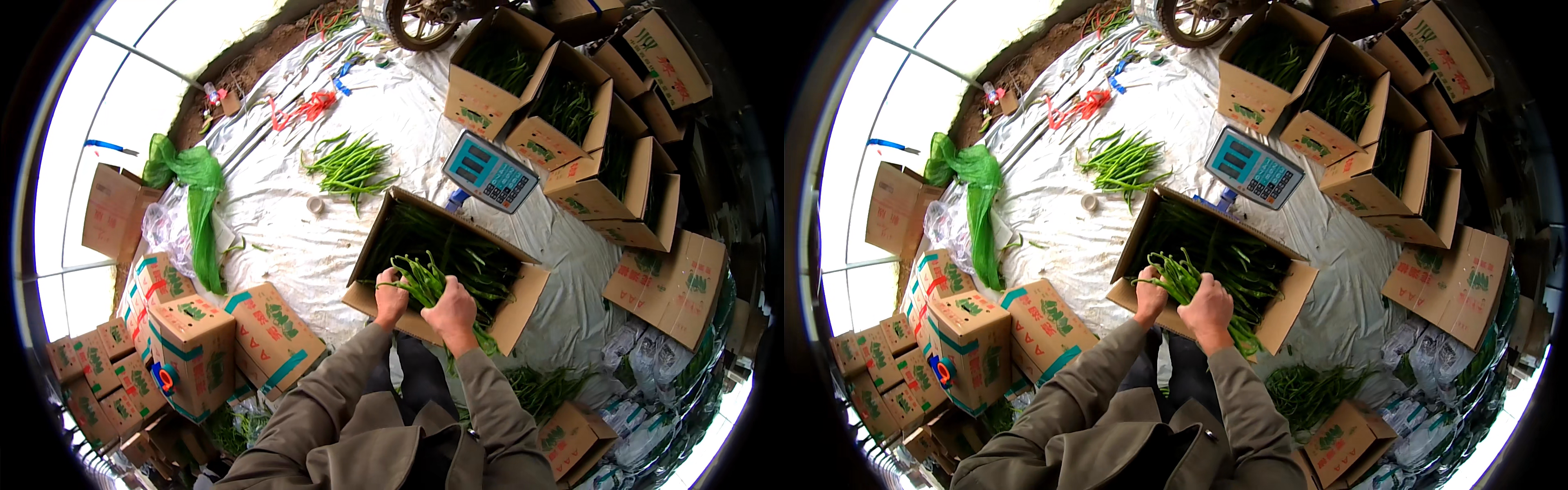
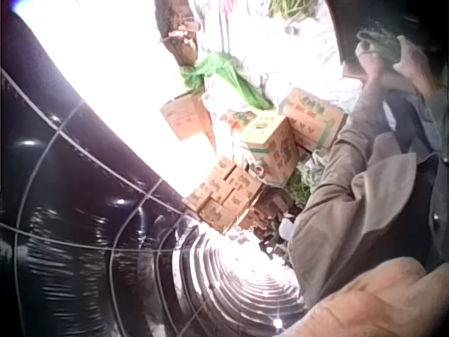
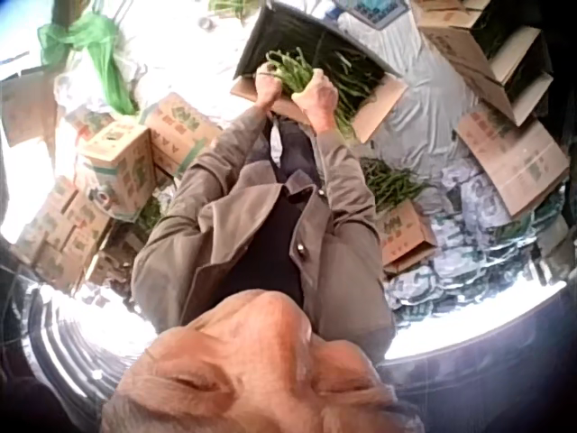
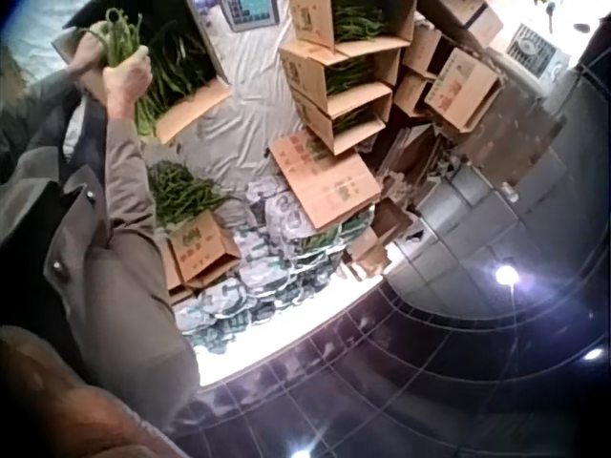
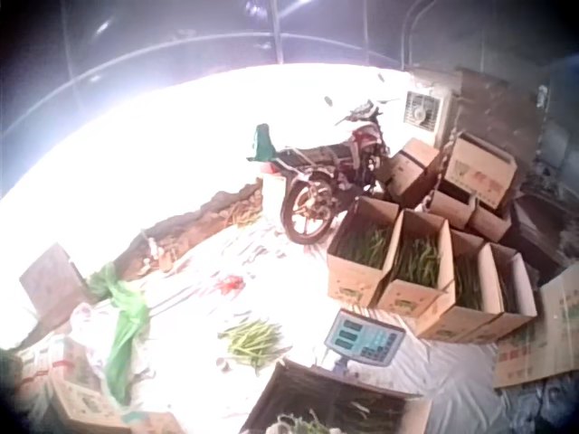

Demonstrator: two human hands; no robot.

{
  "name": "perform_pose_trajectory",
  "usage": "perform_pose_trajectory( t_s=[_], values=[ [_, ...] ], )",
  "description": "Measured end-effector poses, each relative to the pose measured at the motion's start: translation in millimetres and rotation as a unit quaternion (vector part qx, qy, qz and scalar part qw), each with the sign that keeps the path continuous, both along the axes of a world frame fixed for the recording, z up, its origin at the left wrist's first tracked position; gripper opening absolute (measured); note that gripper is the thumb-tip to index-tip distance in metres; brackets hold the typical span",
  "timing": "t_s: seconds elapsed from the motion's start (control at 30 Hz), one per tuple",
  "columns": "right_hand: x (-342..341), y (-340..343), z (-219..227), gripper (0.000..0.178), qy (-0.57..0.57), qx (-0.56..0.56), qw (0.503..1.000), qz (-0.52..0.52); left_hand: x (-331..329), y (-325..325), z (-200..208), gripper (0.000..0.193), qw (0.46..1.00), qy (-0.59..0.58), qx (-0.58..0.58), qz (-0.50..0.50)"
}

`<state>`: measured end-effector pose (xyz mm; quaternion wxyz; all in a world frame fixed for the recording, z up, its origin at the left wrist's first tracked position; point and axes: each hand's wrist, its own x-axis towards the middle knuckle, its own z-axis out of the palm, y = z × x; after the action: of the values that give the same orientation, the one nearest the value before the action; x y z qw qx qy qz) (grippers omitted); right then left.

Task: The person packs green beans into cardboard boxes, seals them with tape, and moves them aside. They repeat this process with multiple boxes, occasionally using a digital scale to weigh the beans before packing.

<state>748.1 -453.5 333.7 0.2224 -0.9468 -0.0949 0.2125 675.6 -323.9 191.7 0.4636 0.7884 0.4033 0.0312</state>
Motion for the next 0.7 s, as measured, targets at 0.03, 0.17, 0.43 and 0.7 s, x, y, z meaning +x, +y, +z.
perform_pose_trajectory(
  t_s=[0.03,0.17,0.43,0.7],
  values=[
    [0,2,6,0.064,0.0,0.022,1.0,-0.014,1,7,-16,0.043,0.998,0.049,-0.023,0.033],
    [-7,-34,19,0.061,-0.025,0.074,0.995,-0.066,24,-15,-30,0.046,0.997,0.048,0.014,-0.065],
    [-60,-91,33,0.062,-0.014,0.107,0.988,-0.112,96,-29,-85,0.042,0.984,0.067,0.019,-0.166],
    [-74,-95,25,0.061,0.111,0.127,0.964,-0.205,96,-32,-73,0.033,0.987,0.088,-0.043,-0.128]
  ],
)
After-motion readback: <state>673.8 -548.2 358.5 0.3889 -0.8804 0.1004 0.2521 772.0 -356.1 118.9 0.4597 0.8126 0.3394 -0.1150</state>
